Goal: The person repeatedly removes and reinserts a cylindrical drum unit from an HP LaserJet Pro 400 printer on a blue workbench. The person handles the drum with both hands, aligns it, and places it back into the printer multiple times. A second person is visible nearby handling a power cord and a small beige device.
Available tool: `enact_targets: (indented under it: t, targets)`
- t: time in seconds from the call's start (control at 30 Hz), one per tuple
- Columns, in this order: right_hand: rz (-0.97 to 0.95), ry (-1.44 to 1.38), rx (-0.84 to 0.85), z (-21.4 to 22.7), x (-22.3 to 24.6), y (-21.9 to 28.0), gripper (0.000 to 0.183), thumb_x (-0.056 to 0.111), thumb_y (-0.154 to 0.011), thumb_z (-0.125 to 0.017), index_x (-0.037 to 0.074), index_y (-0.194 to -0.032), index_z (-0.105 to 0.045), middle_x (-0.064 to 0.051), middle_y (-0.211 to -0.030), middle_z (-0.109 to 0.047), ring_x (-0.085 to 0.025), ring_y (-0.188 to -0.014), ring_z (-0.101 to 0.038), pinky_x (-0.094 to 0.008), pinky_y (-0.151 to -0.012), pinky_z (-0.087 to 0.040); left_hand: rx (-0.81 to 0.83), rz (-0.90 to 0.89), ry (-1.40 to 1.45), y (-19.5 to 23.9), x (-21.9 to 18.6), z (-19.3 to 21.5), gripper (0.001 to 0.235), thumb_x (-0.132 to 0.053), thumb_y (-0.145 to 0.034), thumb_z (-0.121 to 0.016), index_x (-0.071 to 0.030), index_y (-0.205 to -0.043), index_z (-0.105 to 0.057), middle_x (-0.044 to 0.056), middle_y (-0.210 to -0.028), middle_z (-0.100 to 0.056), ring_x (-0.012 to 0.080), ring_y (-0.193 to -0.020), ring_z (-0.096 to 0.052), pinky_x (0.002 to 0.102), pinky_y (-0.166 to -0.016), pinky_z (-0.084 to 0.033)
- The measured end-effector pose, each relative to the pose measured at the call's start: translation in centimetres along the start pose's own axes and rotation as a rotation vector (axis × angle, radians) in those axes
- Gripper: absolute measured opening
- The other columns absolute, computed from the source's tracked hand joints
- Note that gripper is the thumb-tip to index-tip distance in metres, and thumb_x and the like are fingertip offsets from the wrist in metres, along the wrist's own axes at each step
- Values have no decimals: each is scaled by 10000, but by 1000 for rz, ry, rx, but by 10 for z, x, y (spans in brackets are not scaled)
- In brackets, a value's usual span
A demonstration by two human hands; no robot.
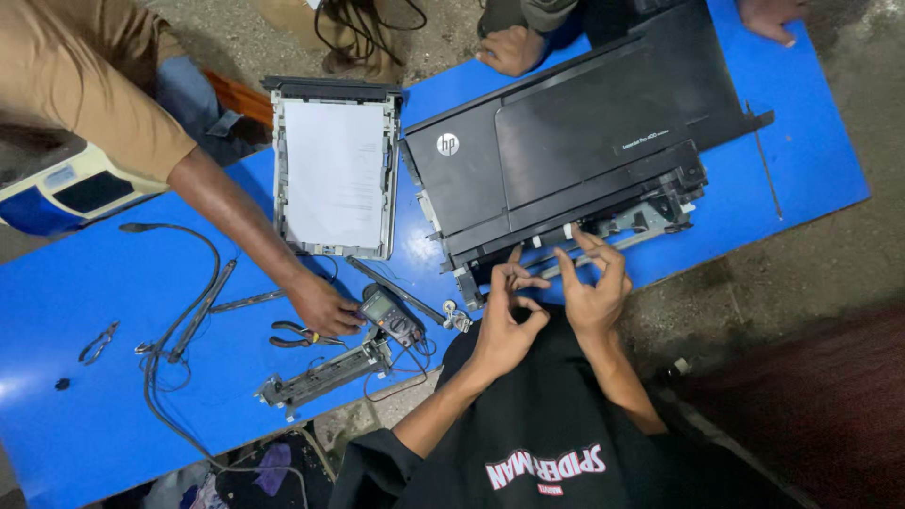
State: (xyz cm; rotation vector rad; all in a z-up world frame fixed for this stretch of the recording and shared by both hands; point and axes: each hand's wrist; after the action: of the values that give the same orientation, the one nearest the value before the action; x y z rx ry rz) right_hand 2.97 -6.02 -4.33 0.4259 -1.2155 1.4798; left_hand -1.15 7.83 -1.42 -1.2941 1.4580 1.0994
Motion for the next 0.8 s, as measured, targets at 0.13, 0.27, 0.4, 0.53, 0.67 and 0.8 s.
enact_targets:
  t: [0.13,0.27,0.4,0.53,0.67,0.8]
  targets:
    - [141,117,-24,2,-2,-5,397,-53,-898,-822,23,-1021,-453,-231,-1192,-737,-345,-1090,-752,-380,-913,-607,-72,59,-480,4,-38,-7,550,-25,-767,-753,-66,-1237,-471,142,-1249,-627,313,-938,-622,332,-721,-516]
    - [255,163,-51,5,-9,-5,459,-24,-869,-850,31,-982,-408,-226,-1154,-744,-345,-1002,-746,-391,-839,-596,-90,-450,-873,-4,-49,-13,348,-104,-826,-773,-38,-1131,-618,162,-1333,-622,327,-1019,-654,382,-837,-540]
    - [269,151,-51,9,-17,-9,497,-14,-847,-873,26,-955,-390,-232,-1127,-760,-346,-916,-750,-347,-687,-547,-88,-538,-1045,-27,-36,-19,347,-108,-853,-786,-17,-1175,-694,129,-1296,-669,250,-879,-658,349,-736,-546]
    - [320,137,-44,12,-21,-14,489,-32,-859,-839,50,-936,-363,-213,-1136,-744,-360,-948,-747,-385,-783,-590,-109,-602,-1118,-44,-17,-22,364,-104,-831,-791,1,-1167,-697,118,-1272,-684,247,-860,-641,353,-727,-541]
    - [308,107,7,16,-17,-22,429,-47,-869,-820,40,-900,-401,-206,-1127,-748,-355,-930,-760,-384,-793,-599,-123,-628,-1128,-49,-6,-22,363,-90,-836,-785,5,-1173,-690,120,-1269,-682,248,-850,-635,344,-748,-556]
    - [319,121,62,22,-13,-26,387,-59,-875,-788,45,-828,-417,-201,-1126,-750,-363,-924,-759,-395,-825,-606,-129,-636,-1145,-50,1,-23,356,-67,-851,-793,27,-1180,-697,128,-1255,-691,248,-839,-633,340,-746,-557]
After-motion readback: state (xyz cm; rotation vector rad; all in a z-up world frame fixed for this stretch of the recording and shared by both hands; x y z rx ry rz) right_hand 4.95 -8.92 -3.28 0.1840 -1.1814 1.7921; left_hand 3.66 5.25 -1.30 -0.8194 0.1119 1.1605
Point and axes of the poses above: each hand's wrist, its own y-axis away from the middle knuckle, its own z-axis out of the back of the hand, x = y × z
